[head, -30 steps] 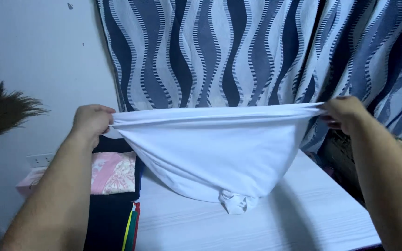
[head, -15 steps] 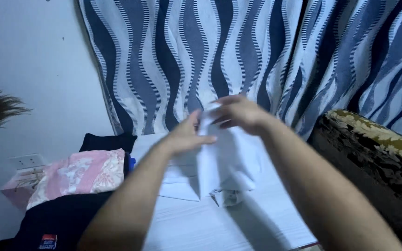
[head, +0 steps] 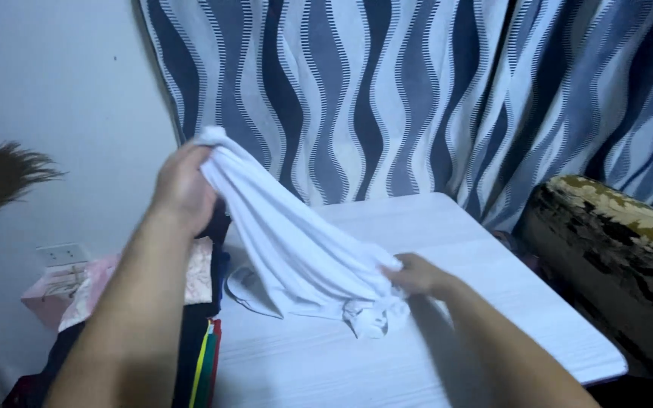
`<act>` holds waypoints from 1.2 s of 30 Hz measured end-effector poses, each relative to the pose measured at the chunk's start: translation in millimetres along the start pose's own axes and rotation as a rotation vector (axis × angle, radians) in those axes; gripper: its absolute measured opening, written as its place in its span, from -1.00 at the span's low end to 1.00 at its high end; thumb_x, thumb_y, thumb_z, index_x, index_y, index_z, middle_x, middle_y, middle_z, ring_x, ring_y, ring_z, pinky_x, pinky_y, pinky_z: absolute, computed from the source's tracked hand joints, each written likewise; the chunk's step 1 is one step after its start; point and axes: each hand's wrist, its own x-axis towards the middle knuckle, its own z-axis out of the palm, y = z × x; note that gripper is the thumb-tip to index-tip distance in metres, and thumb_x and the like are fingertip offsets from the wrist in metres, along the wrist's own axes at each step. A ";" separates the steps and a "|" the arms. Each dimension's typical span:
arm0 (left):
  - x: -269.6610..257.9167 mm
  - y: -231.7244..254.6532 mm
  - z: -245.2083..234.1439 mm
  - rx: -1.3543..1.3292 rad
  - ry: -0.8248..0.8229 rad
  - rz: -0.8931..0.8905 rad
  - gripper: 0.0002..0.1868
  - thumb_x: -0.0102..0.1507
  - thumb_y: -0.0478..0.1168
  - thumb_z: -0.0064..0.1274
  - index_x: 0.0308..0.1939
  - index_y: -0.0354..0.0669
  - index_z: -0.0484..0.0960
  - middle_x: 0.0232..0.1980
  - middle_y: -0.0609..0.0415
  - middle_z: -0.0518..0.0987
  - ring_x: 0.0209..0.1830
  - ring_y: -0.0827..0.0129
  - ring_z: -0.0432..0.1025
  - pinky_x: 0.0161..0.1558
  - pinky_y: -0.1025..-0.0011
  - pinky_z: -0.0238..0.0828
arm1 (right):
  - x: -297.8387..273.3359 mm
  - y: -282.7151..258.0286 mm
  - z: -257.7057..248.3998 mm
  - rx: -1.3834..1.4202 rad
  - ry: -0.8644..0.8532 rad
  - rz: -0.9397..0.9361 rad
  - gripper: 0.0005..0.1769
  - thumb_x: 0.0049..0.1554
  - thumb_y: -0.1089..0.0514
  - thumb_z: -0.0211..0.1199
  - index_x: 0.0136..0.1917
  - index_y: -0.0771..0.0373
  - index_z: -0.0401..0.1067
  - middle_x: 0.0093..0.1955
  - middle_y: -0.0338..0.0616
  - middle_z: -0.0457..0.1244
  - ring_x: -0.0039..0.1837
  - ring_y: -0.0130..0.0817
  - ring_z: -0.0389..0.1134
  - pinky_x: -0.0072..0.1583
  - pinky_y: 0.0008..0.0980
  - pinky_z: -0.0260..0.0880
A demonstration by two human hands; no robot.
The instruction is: Fold a white t-shirt on a table.
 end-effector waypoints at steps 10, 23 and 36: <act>9.1 34.4 -82.8 0.271 0.466 0.079 -0.75 0.49 -0.23 -0.04 0.16 -0.30 0.57 -0.07 0.00 0.46 -0.16 0.32 0.38 -0.14 0.26 0.34 | -67.6 -90.1 -181.1 0.062 0.769 -0.001 -0.45 0.27 0.10 0.05 0.51 0.16 0.23 0.30 0.09 0.24 0.16 -0.15 0.38 0.16 -0.09 0.49; -46.6 -36.8 -36.6 0.650 0.465 -0.520 -0.65 0.37 -0.16 -0.07 0.18 -0.22 0.55 -0.01 -0.09 0.62 -0.15 0.24 0.56 -0.14 0.23 0.53 | -4.9 73.1 -144.5 -0.108 0.748 0.053 -0.46 0.14 -0.10 0.41 0.23 0.29 0.48 0.03 0.00 0.40 -0.04 -0.29 0.40 0.02 -0.21 0.41; -41.1 -69.9 -85.5 0.834 0.467 -0.323 -0.67 0.22 -0.33 -0.04 0.03 -0.37 0.63 -0.09 -0.11 0.63 -0.14 0.25 0.52 -0.11 0.28 0.45 | 2.3 39.3 -63.4 -0.796 0.200 0.015 -0.10 -0.04 -0.43 0.46 0.28 0.30 0.45 0.24 0.10 0.33 0.30 -0.02 0.35 0.33 -0.20 0.30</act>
